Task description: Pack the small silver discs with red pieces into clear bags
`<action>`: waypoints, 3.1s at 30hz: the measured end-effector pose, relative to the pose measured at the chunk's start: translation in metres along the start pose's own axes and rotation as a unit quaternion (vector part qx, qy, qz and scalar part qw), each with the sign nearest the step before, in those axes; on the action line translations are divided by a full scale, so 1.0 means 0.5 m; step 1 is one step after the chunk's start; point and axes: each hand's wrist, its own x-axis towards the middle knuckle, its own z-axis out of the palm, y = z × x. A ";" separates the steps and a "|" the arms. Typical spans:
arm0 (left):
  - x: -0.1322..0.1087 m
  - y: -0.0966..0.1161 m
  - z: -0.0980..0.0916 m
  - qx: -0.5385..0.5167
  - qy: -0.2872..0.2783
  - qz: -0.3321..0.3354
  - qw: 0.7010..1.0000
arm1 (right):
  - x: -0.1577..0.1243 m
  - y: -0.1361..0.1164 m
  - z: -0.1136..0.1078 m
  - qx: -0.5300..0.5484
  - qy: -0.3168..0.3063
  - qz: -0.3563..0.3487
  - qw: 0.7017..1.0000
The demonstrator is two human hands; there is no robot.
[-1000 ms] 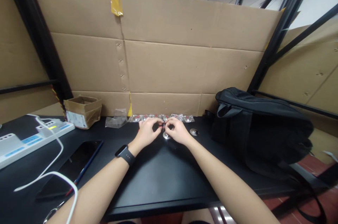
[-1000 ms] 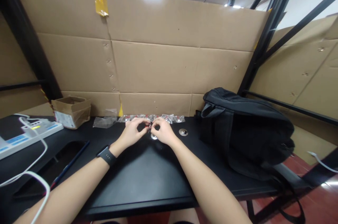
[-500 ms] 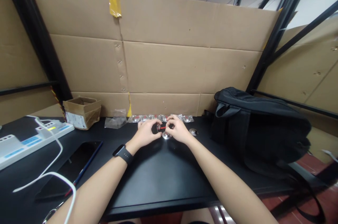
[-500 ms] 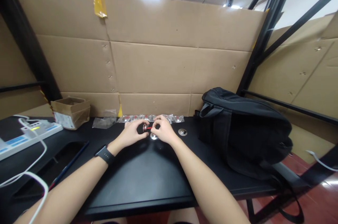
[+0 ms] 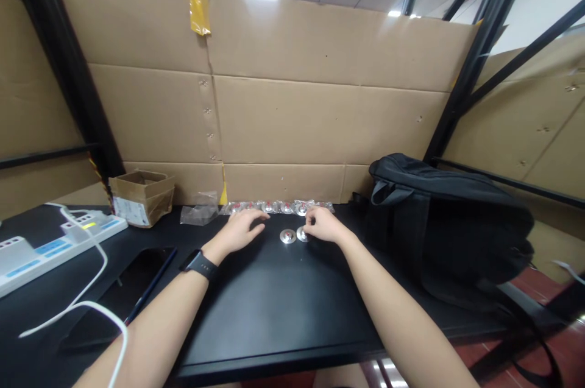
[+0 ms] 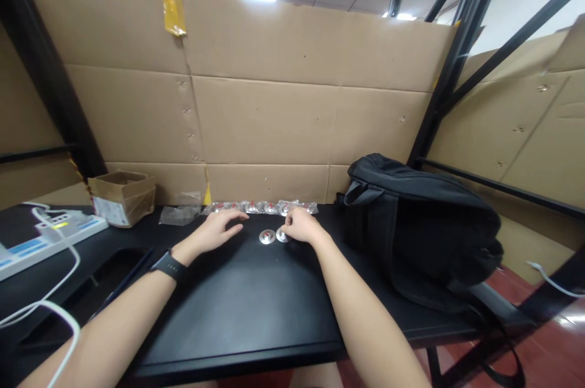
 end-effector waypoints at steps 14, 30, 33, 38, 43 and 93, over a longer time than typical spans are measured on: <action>0.014 0.112 0.072 0.067 0.031 0.073 0.995 | -0.002 0.023 0.006 0.065 -0.059 -0.034 0.996; 0.019 0.098 0.068 0.044 0.059 -0.032 0.997 | 0.000 -0.018 -0.002 0.049 0.070 -0.049 0.995; 0.018 0.090 0.057 -0.032 0.105 -0.096 0.989 | 0.003 -0.054 0.001 0.119 0.146 -0.092 0.978; 0.028 0.064 0.062 -0.145 0.181 -0.152 0.961 | 0.003 -0.078 0.038 0.104 0.094 -0.117 0.983; 0.036 0.047 0.075 -0.184 0.219 -0.176 0.942 | 0.004 -0.092 0.058 0.169 0.122 -0.071 0.975; 0.003 0.054 -0.077 0.157 0.144 -0.025 0.977 | 0.015 -0.034 0.005 0.250 0.230 0.004 0.941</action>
